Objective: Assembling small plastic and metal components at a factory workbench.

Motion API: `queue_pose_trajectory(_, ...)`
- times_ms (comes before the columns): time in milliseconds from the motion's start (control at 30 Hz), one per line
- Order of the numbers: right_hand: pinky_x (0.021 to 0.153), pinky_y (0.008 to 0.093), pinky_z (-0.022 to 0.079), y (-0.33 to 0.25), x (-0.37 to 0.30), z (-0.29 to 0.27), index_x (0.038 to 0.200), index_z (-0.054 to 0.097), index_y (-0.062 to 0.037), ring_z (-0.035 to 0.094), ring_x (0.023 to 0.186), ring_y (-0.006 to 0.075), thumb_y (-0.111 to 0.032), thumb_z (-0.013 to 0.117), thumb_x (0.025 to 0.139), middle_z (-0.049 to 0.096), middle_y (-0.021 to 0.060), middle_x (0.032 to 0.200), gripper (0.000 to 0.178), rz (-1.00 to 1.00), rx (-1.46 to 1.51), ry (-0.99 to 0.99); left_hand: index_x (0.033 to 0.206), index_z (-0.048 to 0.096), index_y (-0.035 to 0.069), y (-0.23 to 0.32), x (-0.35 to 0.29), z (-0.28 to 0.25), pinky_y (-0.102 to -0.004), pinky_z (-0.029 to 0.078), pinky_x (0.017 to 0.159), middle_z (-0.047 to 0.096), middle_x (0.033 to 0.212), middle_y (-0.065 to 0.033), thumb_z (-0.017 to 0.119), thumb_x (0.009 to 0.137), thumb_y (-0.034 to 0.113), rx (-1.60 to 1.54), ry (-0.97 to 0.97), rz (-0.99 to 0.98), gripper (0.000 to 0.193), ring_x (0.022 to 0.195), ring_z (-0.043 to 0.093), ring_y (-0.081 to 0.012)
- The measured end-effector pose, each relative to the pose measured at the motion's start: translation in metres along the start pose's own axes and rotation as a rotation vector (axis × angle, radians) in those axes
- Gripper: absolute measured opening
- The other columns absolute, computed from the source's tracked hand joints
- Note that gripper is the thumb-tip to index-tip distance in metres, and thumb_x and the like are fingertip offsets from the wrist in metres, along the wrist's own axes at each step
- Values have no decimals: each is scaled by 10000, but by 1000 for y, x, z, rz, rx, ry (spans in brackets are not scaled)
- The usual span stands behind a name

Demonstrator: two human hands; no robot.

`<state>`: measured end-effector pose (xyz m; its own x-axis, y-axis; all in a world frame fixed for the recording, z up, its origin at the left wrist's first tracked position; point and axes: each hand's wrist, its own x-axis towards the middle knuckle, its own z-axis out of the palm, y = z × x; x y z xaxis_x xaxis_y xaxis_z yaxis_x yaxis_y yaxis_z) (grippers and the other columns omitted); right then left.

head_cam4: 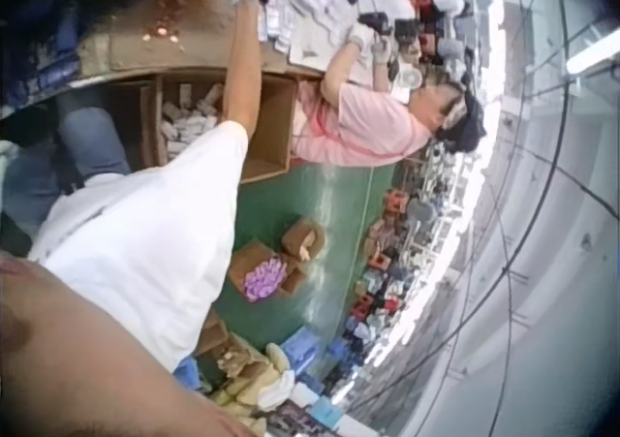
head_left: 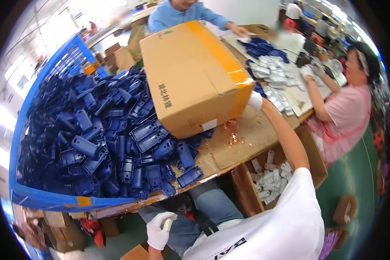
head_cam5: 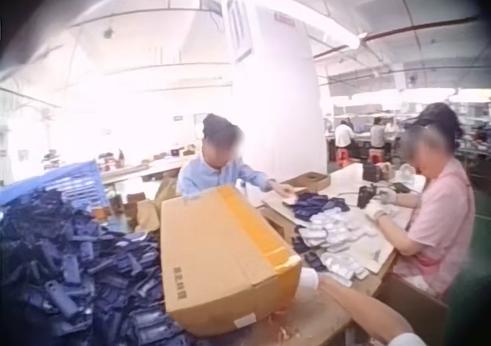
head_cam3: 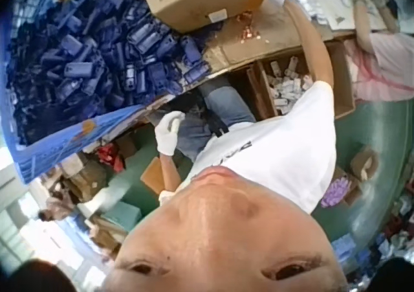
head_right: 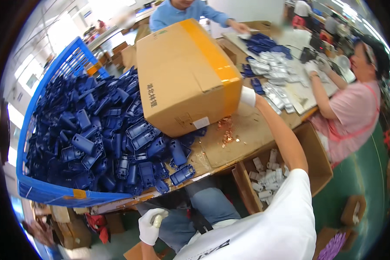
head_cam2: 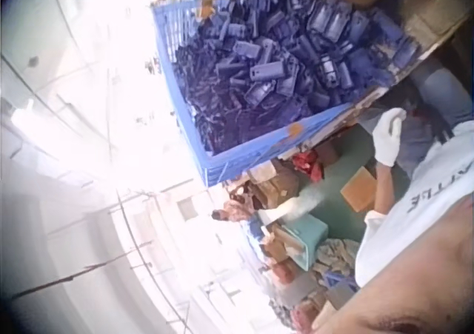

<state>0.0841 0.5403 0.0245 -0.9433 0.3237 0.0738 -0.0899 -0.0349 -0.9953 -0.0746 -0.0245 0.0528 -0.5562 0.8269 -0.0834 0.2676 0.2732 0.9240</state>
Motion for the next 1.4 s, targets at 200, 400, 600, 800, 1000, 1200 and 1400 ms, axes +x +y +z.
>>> queue_pose_trajectory(200, 1059, 373, 393, -4, 16, -16, 1341, 479, -31, 506, 1239, 247, -240, 391, 994, 522, 113, 1365, 414, 23, -74, -66, 1045, 630, -42, -6, -14, 18, -299, 542, 807, 697, 950, -133, 565, 860, -51, -153, 71, -160, 197, 885, 686, -193)
queue_pose_trajectory(400, 1058, 376, 390, -5, 37, -10, 1335, 487, -37, 504, 1240, 252, -238, 399, 985, 526, 114, 1359, 413, 7, -203, -75, 1054, 645, 20, 6, 4, 40, -338, 534, 826, 667, 1016, -127, 620, 781, -51, 277, 243, -7, 283, 916, 675, -254)
queue_pose_trajectory(600, 1057, 378, 387, -9, 38, 6, 1330, 494, -43, 502, 1241, 258, -237, 407, 976, 531, 114, 1354, 412, 16, -430, -49, 1037, 682, 196, 36, 65, 78, -504, 423, 937, 574, 1171, -144, 715, 646, 130, 1002, -6, 727, 398, 1078, 527, -372)
queue_pose_trajectory(800, 1056, 381, 384, -19, 39, 15, 1324, 502, -50, 500, 1242, 264, -236, 416, 967, 536, 115, 1349, 412, 5, -870, 19, 1266, 568, 309, 15, 116, 90, -612, 317, 1021, 469, 1367, -112, 702, 781, 352, 1198, -209, 675, 505, 1243, 422, -370)
queue_pose_trajectory(1000, 1054, 383, 381, -25, 36, 19, 1319, 509, -56, 498, 1242, 269, -234, 424, 958, 541, 115, 1343, 411, -24, -1396, 86, 1274, 579, 268, 16, 125, 78, -598, 301, 1053, 452, 1401, -126, 690, 781, 425, 1140, -253, 654, 529, 1276, 397, -389)
queue_pose_trajectory(1200, 1053, 386, 378, -34, 38, 15, 1313, 517, -63, 496, 1243, 275, -233, 433, 949, 546, 116, 1338, 411, -17, -1658, 105, 1245, 594, 227, 15, 129, 73, -594, 292, 1061, 461, 1397, -126, 686, 790, 393, 1090, -218, 701, 493, 1285, 395, -388)
queue_pose_trajectory(1400, 1052, 388, 375, -42, 33, 17, 1308, 524, -69, 494, 1244, 281, -231, 441, 940, 550, 116, 1333, 411, 9, -1758, 108, 1228, 583, 183, 4, 124, 74, -576, 313, 1045, 489, 1338, -155, 686, 791, 369, 1052, -204, 767, 486, 1261, 420, -360)
